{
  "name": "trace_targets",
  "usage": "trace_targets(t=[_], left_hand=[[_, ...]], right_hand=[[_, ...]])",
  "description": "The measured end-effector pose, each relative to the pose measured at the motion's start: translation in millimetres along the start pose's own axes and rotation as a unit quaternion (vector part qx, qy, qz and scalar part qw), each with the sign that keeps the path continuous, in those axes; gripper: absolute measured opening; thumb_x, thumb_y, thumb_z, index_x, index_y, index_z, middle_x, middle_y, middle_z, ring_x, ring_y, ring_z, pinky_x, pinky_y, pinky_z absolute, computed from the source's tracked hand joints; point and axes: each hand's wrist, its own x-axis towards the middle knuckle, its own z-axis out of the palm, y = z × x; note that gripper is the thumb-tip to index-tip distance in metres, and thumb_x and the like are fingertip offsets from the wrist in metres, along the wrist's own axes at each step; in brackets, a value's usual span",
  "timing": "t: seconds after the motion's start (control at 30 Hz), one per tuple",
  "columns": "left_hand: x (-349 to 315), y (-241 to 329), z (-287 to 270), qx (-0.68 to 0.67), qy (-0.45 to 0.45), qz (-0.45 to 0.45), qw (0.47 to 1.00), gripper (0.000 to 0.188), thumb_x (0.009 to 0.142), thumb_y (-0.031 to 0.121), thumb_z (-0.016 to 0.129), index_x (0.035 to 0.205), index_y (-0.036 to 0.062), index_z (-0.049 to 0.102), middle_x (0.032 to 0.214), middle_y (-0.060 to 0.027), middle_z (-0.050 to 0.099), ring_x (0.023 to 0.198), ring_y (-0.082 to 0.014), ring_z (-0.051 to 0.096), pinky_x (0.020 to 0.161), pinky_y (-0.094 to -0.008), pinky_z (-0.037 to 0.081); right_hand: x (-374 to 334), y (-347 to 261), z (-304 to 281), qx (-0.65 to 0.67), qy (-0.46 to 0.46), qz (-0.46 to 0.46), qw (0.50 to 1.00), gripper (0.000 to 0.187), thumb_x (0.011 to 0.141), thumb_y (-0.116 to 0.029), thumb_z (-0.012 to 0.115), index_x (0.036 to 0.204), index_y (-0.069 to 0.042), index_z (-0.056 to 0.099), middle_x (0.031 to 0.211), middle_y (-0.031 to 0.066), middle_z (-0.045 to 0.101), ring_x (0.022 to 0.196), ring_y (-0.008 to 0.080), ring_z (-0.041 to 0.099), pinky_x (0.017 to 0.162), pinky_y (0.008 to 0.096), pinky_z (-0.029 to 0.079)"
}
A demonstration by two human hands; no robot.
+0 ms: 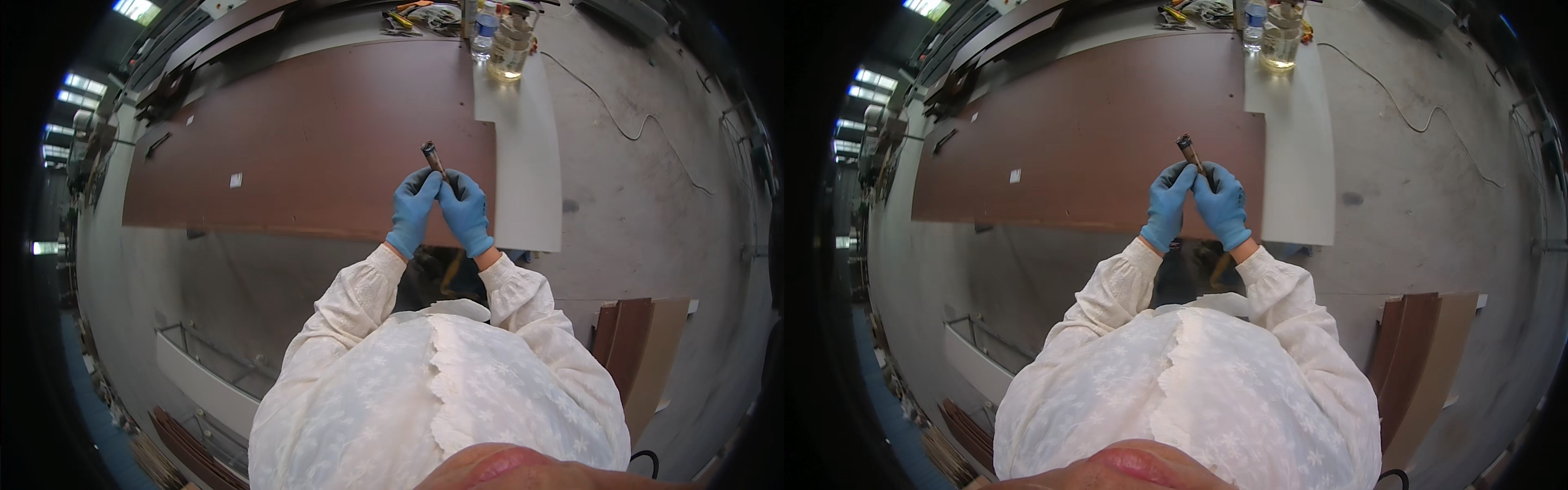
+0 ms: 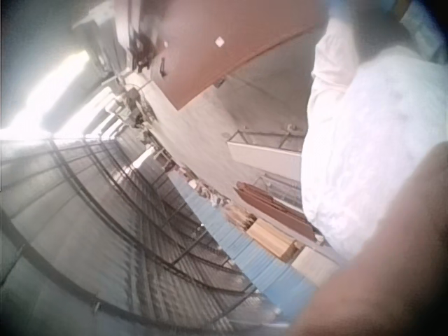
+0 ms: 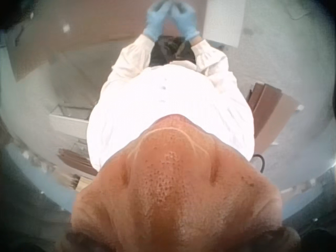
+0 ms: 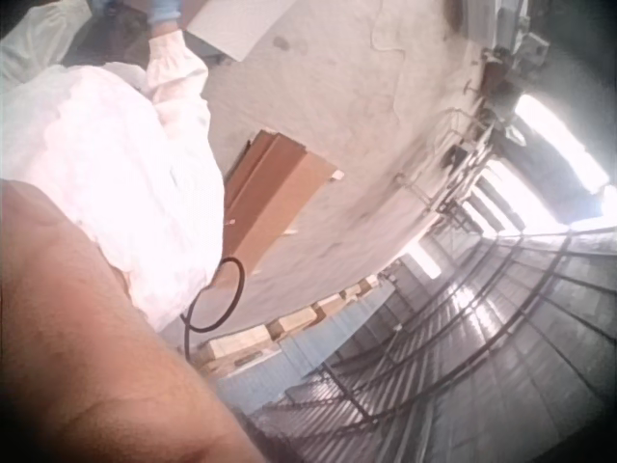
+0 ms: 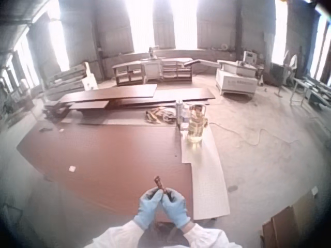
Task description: The person applies glue along the edge of a large brown wooden panel using a tube, then wipes the panel surface with a cloth. The person handles multiple panels, moving them and cleaning them in a workshop setting.
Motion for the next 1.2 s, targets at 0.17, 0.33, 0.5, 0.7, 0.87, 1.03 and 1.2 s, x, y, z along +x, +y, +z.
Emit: trace_targets(t=[0.17, 0.33, 0.5, 0.7, 0.87, 1.03, 1.2], left_hand=[[132.6, 32.5, -51.0, 0.002, -0.013, -0.06, 0.998, 0.026, 0.097, 0.017, 0.074, 0.118, 0.0021, 0.07, 0.103, -0.0027, 0.071, 0.096, -0.0119, 0.064, 0.09, -0.03, 0.051], [291.7, 47.7, -86.2, 0.063, -0.015, -0.056, 0.996, 0.018, 0.095, 0.018, 0.073, 0.102, 0.0025, 0.073, 0.093, 0.0004, 0.07, 0.08, -0.0072, 0.057, 0.071, -0.0267, 0.047], [488.7, 45.2, -108.5, 0.101, 0.021, 0.025, 0.994, 0.018, 0.089, 0.021, 0.075, 0.083, 0.004, 0.075, 0.075, 0.0017, 0.067, 0.067, -0.0085, 0.052, 0.063, -0.03, 0.043], [658.9, 51.9, -87.6, 0.352, 0.169, -0.008, 0.921, 0.038, 0.078, 0.038, 0.078, 0.093, 0.003, 0.079, 0.092, -0.0157, 0.078, 0.085, -0.0258, 0.072, 0.08, -0.0391, 0.055], [701.0, 54.9, -64.5, 0.511, 0.192, -0.084, 0.834, 0.047, 0.079, 0.044, 0.072, 0.111, 0.0095, 0.079, 0.119, -0.0179, 0.075, 0.112, -0.0335, 0.07, 0.097, -0.0402, 0.053], [713.0, 50.3, -51.0, 0.583, 0.184, -0.082, 0.787, 0.052, 0.082, 0.048, 0.065, 0.121, 0.0138, 0.077, 0.128, -0.0175, 0.072, 0.119, -0.0331, 0.068, 0.102, -0.0393, 0.051], [720.3, 44.6, -50.3, 0.642, 0.208, -0.062, 0.735, 0.05, 0.087, 0.05, 0.062, 0.118, 0.0153, 0.078, 0.126, -0.0167, 0.071, 0.117, -0.0351, 0.066, 0.1, -0.0438, 0.051]], right_hand=[[101.2, 21.1, 90.3, -0.095, 0.041, -0.027, 0.994, 0.025, 0.094, -0.02, 0.068, 0.111, -0.002, 0.071, 0.084, 0.0131, 0.073, 0.071, 0.0237, 0.07, 0.066, 0.0354, 0.054], [188.6, 67.6, 118.5, -0.349, 0.062, -0.139, 0.925, 0.042, 0.089, -0.031, 0.072, 0.119, -0.002, 0.066, 0.119, 0.0177, 0.069, 0.107, 0.0321, 0.066, 0.093, 0.0436, 0.051], [204.6, 112.1, 114.3, -0.528, 0.073, -0.073, 0.843, 0.052, 0.084, -0.036, 0.073, 0.125, -0.006, 0.062, 0.151, 0.0189, 0.052, 0.141, 0.0369, 0.047, 0.119, 0.0528, 0.033], [206.2, 115.0, 114.9, -0.531, 0.064, -0.053, 0.843, 0.048, 0.085, -0.033, 0.072, 0.122, -0.005, 0.063, 0.15, 0.0188, 0.053, 0.141, 0.0366, 0.048, 0.12, 0.0528, 0.033], [214.4, 106.2, 114.3, -0.521, 0.055, -0.038, 0.851, 0.048, 0.084, -0.033, 0.072, 0.121, -0.004, 0.064, 0.149, 0.0192, 0.054, 0.141, 0.0372, 0.048, 0.119, 0.0531, 0.034], [215.4, 107.2, 114.0, -0.517, 0.051, -0.023, 0.854, 0.047, 0.084, -0.032, 0.072, 0.12, -0.003, 0.064, 0.149, 0.0195, 0.054, 0.14, 0.0377, 0.049, 0.118, 0.053, 0.035], [217.5, 108.0, 114.3, -0.523, 0.05, -0.016, 0.851, 0.047, 0.084, -0.033, 0.071, 0.12, -0.003, 0.065, 0.148, 0.0194, 0.055, 0.14, 0.0375, 0.049, 0.117, 0.0528, 0.035]])
